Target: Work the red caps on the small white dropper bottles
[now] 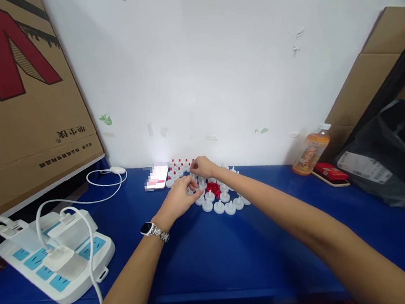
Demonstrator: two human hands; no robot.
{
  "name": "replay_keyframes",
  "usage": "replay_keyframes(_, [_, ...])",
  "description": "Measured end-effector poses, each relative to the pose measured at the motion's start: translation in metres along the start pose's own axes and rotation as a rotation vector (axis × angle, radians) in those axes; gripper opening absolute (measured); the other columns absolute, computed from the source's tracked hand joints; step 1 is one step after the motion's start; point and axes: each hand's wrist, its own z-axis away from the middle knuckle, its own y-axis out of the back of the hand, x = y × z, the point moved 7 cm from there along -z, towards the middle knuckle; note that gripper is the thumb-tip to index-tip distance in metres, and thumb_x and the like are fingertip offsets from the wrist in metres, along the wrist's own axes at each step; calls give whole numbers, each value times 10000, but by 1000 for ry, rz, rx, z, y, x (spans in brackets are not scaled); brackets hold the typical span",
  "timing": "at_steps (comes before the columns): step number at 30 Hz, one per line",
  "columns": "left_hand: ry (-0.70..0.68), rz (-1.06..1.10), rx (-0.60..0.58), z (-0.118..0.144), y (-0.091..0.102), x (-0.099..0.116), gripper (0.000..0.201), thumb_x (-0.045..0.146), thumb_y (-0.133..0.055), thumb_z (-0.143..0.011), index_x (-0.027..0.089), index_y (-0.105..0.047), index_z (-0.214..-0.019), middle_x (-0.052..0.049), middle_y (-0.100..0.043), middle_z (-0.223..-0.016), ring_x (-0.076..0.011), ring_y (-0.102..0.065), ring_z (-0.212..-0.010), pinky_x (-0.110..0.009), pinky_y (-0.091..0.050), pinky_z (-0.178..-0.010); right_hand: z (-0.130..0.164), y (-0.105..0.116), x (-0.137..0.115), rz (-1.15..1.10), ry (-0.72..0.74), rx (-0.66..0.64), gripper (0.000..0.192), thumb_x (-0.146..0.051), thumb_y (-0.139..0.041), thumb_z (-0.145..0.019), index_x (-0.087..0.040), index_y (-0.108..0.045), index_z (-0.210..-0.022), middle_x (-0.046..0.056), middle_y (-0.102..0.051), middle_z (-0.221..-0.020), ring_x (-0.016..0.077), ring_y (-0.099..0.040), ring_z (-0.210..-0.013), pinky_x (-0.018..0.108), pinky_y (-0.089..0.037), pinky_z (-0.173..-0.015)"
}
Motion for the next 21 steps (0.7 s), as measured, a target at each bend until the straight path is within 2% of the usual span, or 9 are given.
replay_keyframes(3, [8,3,7,0,1,-1,213,410,-651,-813,206,-594,-840,-31,-663,-858,-202,-591,-798,-326,-463,-680,-1,7,7,5,-12,21,185,-251,-624,-813,-183,-765,-912,44,-744,-834,166,-647,-759,232,-445,-708])
replay_keyframes(6, [14,-4,23,-2,4,-2,160,362,-608,-841,202,-595,-839,-39,-664,-861,-208,-598,-816,-341,-465,-706,-2,19,21,23,-90,122,304,-244,-504,-888,-164,-717,-1089,85,-739,-938,178,-651,-822,253,-447,-736])
replay_keyframes(10, [18,-11,57,-3,5,-3,112,289,-526,-877,201,-594,-868,-44,-663,-856,-211,-607,-825,-355,-466,-728,-4,18,35,43,-178,154,254,-253,-564,-847,-143,-718,-1017,112,-731,-913,194,-651,-803,268,-452,-723])
replay_keyframes(13, [13,-8,73,-3,4,-4,112,287,-511,-883,205,-586,-872,-45,-661,-861,-212,-610,-836,-352,-467,-728,-8,10,35,41,-183,153,186,-230,-621,-802,-155,-726,-934,110,-729,-910,203,-649,-831,274,-451,-744])
replay_keyframes(16, [20,-11,65,-3,2,-6,114,298,-514,-887,208,-584,-881,-45,-657,-865,-216,-606,-846,-356,-465,-734,-11,8,32,6,-174,177,155,-170,-599,-799,-153,-719,-895,97,-729,-900,184,-645,-834,261,-447,-749])
replay_keyframes(19, [19,-15,77,-3,3,-8,117,307,-520,-894,207,-576,-916,-50,-646,-887,-223,-600,-880,-373,-475,-770,-4,17,28,-44,-159,216,166,-188,-563,-836,-155,-700,-922,71,-727,-901,154,-639,-815,240,-452,-735])
replay_keyframes(21, [14,-33,125,-3,7,-6,148,327,-535,-894,204,-562,-970,-66,-629,-966,-230,-592,-934,-392,-481,-820,11,28,23,-138,-132,284,167,-214,-549,-853,-153,-682,-934,55,-719,-882,142,-635,-791,236,-459,-722])
